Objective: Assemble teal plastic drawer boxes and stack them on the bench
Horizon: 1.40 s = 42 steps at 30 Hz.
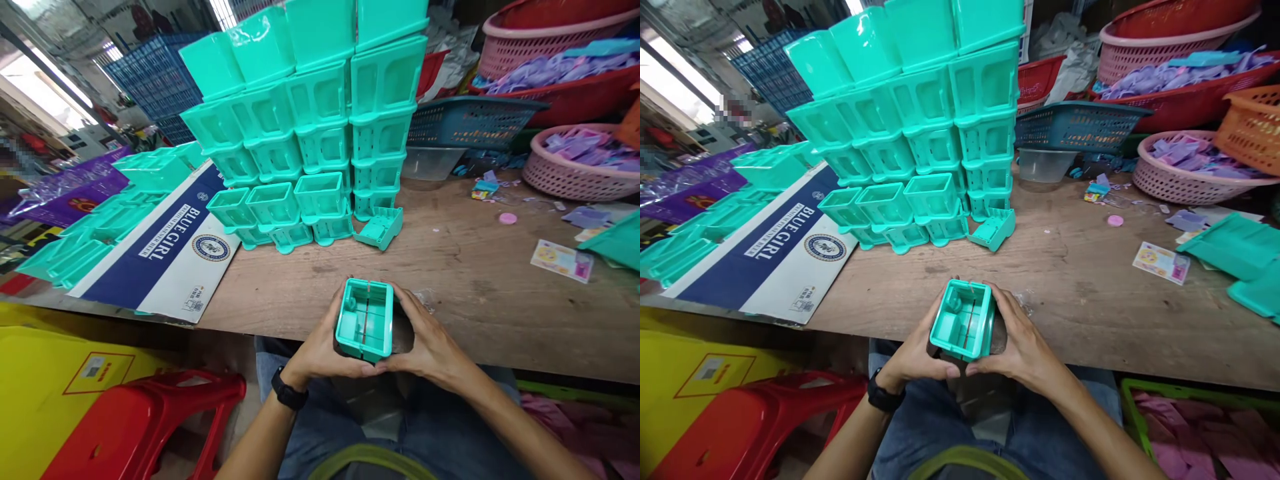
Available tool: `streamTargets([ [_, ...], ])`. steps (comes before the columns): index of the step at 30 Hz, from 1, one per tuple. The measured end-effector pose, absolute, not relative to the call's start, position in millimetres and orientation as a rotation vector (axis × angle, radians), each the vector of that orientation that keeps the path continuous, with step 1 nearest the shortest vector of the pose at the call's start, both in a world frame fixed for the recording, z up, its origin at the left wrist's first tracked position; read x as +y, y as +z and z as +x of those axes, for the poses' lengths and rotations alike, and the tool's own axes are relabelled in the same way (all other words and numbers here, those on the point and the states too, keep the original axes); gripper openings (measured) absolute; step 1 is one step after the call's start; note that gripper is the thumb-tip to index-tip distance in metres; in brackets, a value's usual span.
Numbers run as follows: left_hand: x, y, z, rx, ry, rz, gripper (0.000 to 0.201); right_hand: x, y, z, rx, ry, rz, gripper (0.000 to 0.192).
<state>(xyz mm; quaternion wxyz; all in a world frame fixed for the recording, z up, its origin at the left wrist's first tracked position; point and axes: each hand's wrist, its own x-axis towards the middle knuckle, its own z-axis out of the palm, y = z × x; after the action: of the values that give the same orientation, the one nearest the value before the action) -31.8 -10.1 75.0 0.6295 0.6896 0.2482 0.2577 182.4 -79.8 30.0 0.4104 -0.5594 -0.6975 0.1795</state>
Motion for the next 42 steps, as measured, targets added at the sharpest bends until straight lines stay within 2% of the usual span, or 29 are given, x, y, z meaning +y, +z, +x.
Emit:
streamTargets([
  [4, -13, 67, -27, 0.677, 0.651, 1.625, 0.15, -83, 32, 180, -1.772, 0.4, -1.414, 0.124],
  [10, -17, 61, -21, 0.83, 0.782, 1.786, 0.12, -85, 34, 180, -1.822, 0.341, -1.39, 0.115],
  [16, -48, 55, -11, 1.09, 0.992, 1.564, 0.128, -90, 34, 166, -1.738, 0.291, -1.468, 0.103],
  [22, -55, 62, -3, 1.217, 0.994, 1.565, 0.088, -97, 37, 150, -1.649, 0.253, -1.552, 0.087],
  [26, -50, 67, -1, 1.229, 0.989, 1.567, 0.076, -99, 40, 143, -1.639, 0.215, -1.585, 0.095],
  [32, -52, 62, 2, 1.268, 1.028, 1.55, 0.086, -100, 39, 130, -1.622, 0.064, -1.683, 0.098],
  [35, -55, 57, 6, 1.257, 1.053, 1.559, 0.078, -98, 38, 125, -1.596, 0.028, -1.735, 0.094],
  [42, -51, 59, 7, 1.153, 1.119, 1.618, 0.063, -93, 31, 107, -1.514, -0.015, -1.855, 0.104],
])
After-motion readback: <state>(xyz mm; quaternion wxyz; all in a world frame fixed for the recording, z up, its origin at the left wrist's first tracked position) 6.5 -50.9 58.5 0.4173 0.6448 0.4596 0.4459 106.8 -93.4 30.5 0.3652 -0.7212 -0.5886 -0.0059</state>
